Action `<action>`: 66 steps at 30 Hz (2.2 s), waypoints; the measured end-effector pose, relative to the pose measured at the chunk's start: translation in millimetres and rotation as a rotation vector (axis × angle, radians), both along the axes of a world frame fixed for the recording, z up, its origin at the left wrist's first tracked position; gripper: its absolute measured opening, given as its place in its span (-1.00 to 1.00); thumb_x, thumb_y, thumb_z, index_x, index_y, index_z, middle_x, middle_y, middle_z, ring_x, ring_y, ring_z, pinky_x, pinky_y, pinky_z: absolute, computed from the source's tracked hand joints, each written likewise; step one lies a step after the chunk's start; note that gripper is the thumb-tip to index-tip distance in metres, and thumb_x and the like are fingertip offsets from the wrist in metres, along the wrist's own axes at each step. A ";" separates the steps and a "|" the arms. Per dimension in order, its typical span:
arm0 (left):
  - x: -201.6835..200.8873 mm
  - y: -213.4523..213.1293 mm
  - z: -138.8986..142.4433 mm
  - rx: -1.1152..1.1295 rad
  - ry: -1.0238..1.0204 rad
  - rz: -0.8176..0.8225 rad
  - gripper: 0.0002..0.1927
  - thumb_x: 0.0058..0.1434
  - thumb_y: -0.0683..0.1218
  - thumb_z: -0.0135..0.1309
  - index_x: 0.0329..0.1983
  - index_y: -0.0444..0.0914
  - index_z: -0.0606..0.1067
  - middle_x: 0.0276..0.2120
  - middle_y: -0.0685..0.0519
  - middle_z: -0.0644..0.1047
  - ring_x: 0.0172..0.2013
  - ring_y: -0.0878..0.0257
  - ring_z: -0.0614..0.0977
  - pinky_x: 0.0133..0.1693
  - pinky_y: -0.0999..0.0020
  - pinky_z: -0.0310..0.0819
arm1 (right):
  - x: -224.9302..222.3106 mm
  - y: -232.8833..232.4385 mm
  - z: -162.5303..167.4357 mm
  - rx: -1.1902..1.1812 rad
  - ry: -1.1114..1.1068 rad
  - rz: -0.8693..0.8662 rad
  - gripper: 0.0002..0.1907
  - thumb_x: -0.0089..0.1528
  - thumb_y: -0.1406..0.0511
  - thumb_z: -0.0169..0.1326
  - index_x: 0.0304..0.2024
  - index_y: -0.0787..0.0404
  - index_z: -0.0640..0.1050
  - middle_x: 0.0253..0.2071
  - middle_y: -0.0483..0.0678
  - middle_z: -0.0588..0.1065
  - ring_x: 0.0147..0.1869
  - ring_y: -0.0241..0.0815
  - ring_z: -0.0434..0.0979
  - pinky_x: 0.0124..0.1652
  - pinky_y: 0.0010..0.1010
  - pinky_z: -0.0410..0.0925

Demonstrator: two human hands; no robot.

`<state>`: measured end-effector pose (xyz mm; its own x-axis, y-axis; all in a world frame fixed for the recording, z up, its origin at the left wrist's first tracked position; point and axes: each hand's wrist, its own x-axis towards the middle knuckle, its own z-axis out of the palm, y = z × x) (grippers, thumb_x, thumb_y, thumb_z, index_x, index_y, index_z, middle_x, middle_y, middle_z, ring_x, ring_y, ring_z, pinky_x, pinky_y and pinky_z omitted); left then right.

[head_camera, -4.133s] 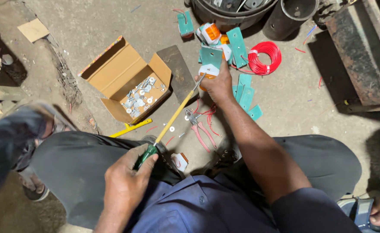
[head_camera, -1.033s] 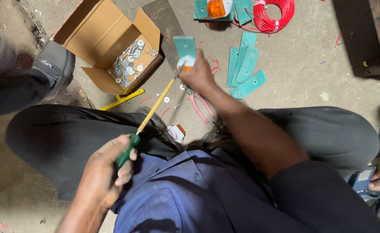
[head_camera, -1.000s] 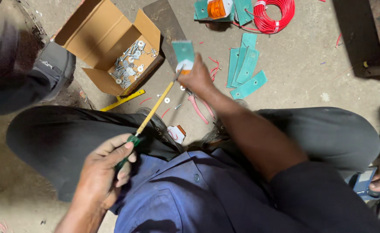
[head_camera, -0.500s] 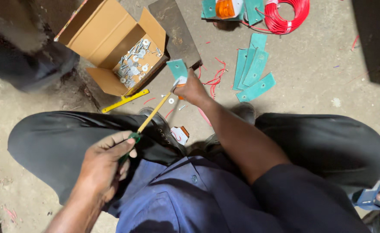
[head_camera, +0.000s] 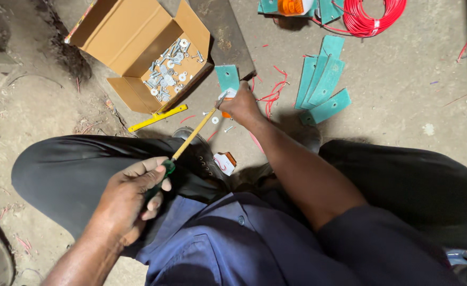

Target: The person assembles an orange indicator light onto a teal metal bracket using a screwdriver and pliers. They insert screws and washers, tighten them, and trim excess wire from the assembly.

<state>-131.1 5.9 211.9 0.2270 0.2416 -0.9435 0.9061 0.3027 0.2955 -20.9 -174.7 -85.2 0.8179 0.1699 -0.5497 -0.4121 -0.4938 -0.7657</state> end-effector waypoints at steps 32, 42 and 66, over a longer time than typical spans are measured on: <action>-29.7 8.7 -22.3 0.701 -0.502 -0.756 -0.58 0.10 -0.08 0.13 0.05 -0.25 0.56 -0.44 0.03 0.56 -0.49 0.15 0.59 -0.47 0.24 0.47 | -3.2 3.0 -7.7 -0.112 -0.092 0.076 -0.24 -0.07 0.14 0.41 -0.05 0.50 0.36 -0.18 0.29 0.57 -0.09 0.14 0.66 -0.12 -0.21 0.49; -23.7 34.6 -16.7 1.208 -0.808 -1.859 -0.54 0.09 -0.09 0.16 0.09 -0.27 0.55 -0.48 0.01 0.55 -0.52 0.14 0.58 -0.50 0.22 0.46 | -2.5 7.2 2.1 -0.128 -0.066 0.086 -0.22 -0.06 0.12 0.40 -0.03 0.51 0.36 -0.17 0.31 0.57 -0.08 0.16 0.66 -0.09 -0.19 0.49; -51.7 6.2 -40.3 0.452 -0.434 -0.552 -0.72 0.20 -0.13 0.19 -0.03 -0.27 0.65 -0.44 -0.12 0.58 -0.55 0.17 0.43 -0.52 0.28 0.26 | -11.6 12.2 9.2 -0.188 -0.111 0.092 -0.03 -0.01 0.09 0.43 0.13 0.50 0.15 -0.13 0.37 0.54 -0.04 0.29 0.61 -0.06 -0.09 0.46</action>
